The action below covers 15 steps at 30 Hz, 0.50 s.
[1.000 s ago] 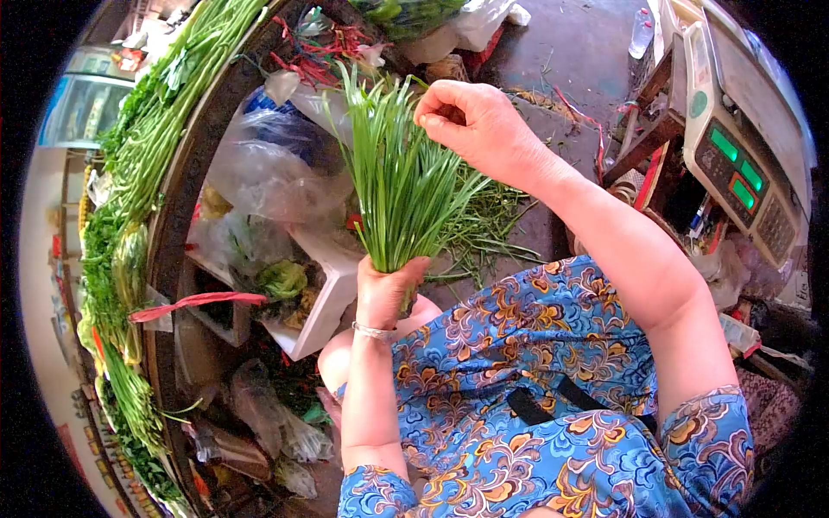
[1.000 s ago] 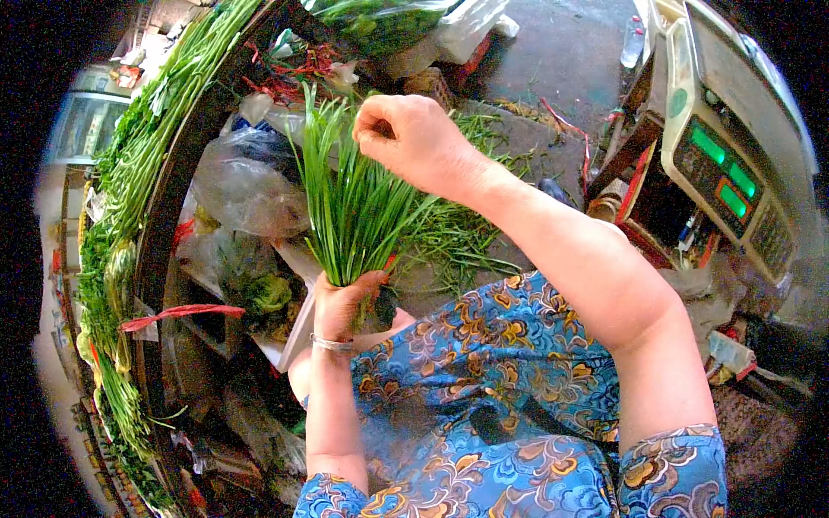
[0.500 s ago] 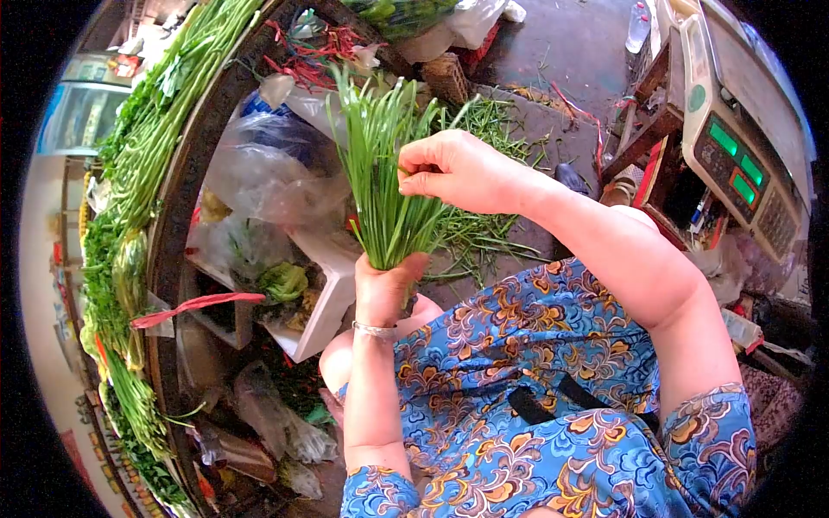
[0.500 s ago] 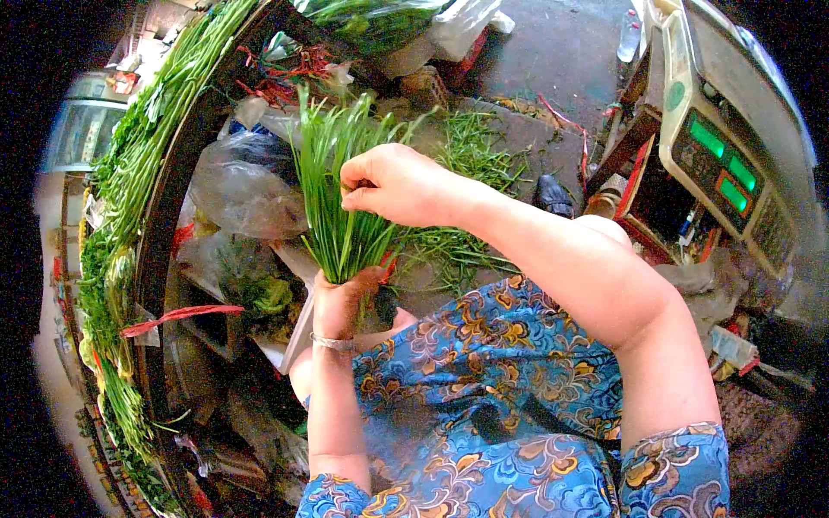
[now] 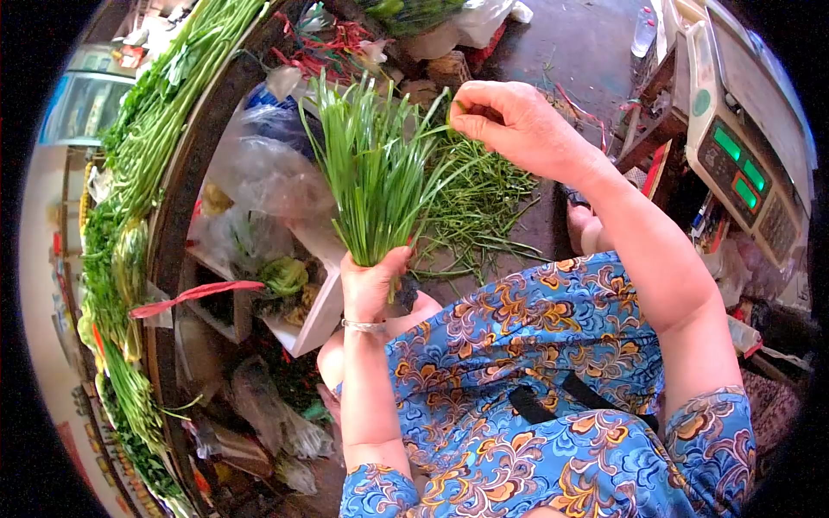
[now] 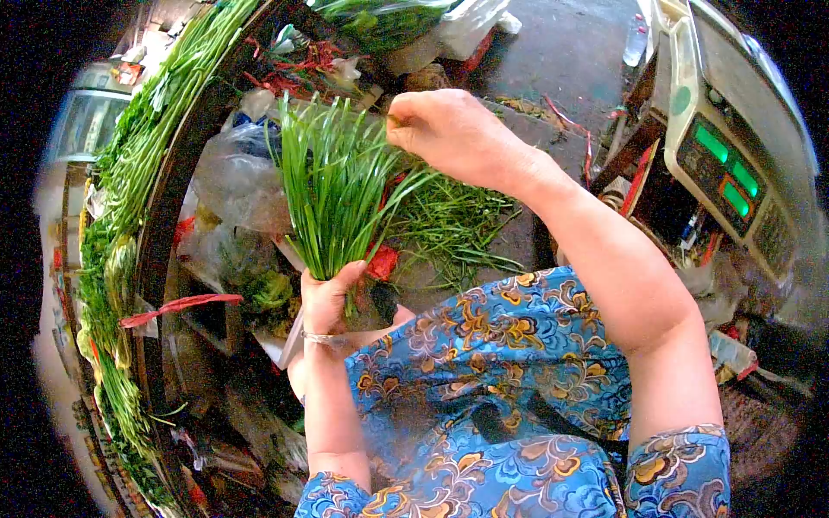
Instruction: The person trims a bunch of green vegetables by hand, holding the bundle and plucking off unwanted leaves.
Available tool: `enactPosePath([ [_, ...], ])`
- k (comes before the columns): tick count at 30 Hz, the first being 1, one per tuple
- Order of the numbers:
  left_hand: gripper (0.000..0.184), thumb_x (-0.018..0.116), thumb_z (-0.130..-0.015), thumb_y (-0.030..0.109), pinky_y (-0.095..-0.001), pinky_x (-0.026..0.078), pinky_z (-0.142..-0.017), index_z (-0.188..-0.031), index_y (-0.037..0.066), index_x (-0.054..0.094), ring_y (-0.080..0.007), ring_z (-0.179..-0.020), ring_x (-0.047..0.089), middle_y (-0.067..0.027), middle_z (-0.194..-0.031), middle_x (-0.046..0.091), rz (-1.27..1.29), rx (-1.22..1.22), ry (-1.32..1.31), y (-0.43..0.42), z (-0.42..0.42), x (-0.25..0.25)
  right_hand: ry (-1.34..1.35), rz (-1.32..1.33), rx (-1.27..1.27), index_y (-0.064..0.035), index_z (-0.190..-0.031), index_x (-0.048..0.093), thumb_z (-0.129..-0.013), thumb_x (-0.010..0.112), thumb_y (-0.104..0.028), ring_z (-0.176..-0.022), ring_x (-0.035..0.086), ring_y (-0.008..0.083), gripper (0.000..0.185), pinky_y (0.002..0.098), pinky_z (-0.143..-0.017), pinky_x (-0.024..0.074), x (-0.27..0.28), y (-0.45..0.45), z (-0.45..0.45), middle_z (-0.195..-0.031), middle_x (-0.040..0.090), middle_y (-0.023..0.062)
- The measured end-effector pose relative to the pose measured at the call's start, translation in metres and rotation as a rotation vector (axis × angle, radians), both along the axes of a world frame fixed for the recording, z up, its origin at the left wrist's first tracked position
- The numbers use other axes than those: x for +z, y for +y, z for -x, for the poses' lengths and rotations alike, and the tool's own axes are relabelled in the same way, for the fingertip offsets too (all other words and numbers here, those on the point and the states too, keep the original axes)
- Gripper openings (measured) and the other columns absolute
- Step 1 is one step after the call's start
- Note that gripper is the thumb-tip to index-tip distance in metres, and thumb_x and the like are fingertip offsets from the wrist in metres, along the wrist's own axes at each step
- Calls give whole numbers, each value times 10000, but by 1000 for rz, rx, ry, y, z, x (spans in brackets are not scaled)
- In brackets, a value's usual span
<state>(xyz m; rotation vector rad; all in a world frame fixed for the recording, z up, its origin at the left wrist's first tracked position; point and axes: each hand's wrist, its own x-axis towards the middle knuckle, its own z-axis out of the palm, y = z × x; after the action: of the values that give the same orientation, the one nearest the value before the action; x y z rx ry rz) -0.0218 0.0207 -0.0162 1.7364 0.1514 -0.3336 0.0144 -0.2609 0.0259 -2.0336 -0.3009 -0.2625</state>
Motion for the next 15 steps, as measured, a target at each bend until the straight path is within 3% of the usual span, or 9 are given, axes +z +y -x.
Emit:
enactPosePath([
  [2,139,731,-771,7,-224,448,-501,-901,13,684,-83,-607,587,-31,-748,674,8,6,14,8,-3,-6,-83,33,-23,-12,-970,594,-894,618,-139,-673,547,149,150,309,-630,458,-4,-3,1,-724,560,60],
  [3,138,731,-771,3,-223,450,-509,-900,12,683,-82,-612,589,-28,-746,673,14,9,27,9,-3,-7,-82,34,-23,-12,-970,594,-894,618,-139,-673,547,149,150,309,-630,458,-8,-3,1,-724,560,60],
  [5,140,738,-768,9,-221,446,-502,-896,15,683,-82,-603,587,-25,-738,669,-4,16,25,8,-2,-6,-153,307,-52,-27,-1060,611,-867,621,-150,-844,630,254,229,369,-751,497,-18,-5,1,-870,622,104],
  [6,142,745,-765,15,-218,443,-495,-892,17,682,-82,-594,586,-22,-729,666,-21,22,22,7,-2,-5,21,535,-93,-45,-1109,612,-850,617,-172,-1020,602,332,289,424,-865,487,-18,-3,8,-1018,624,134],
  [7,145,752,-762,21,-216,439,-488,-888,19,681,-82,-586,584,-19,-721,663,-41,26,19,6,-2,-4,89,665,-60,-60,-1010,648,-836,574,-194,-966,619,392,232,469,-852,507,-27,-5,7,-947,631,178],
  [11,152,761,-759,32,-216,429,-470,-888,24,682,-83,-567,579,-20,-708,659,-49,11,-11,3,-2,-4,-40,314,-20,-44,-904,626,-859,573,-244,-906,618,384,212,484,-787,502,-13,11,1,-941,634,159],
  [15,165,762,-756,37,-214,414,-464,-904,23,690,-76,-557,564,-11,-705,654,-104,-11,8,0,-1,-7,-193,163,-77,-55,-914,619,-853,611,-229,-829,622,377,184,468,-726,505,-16,28,-2,-914,622,144],
])
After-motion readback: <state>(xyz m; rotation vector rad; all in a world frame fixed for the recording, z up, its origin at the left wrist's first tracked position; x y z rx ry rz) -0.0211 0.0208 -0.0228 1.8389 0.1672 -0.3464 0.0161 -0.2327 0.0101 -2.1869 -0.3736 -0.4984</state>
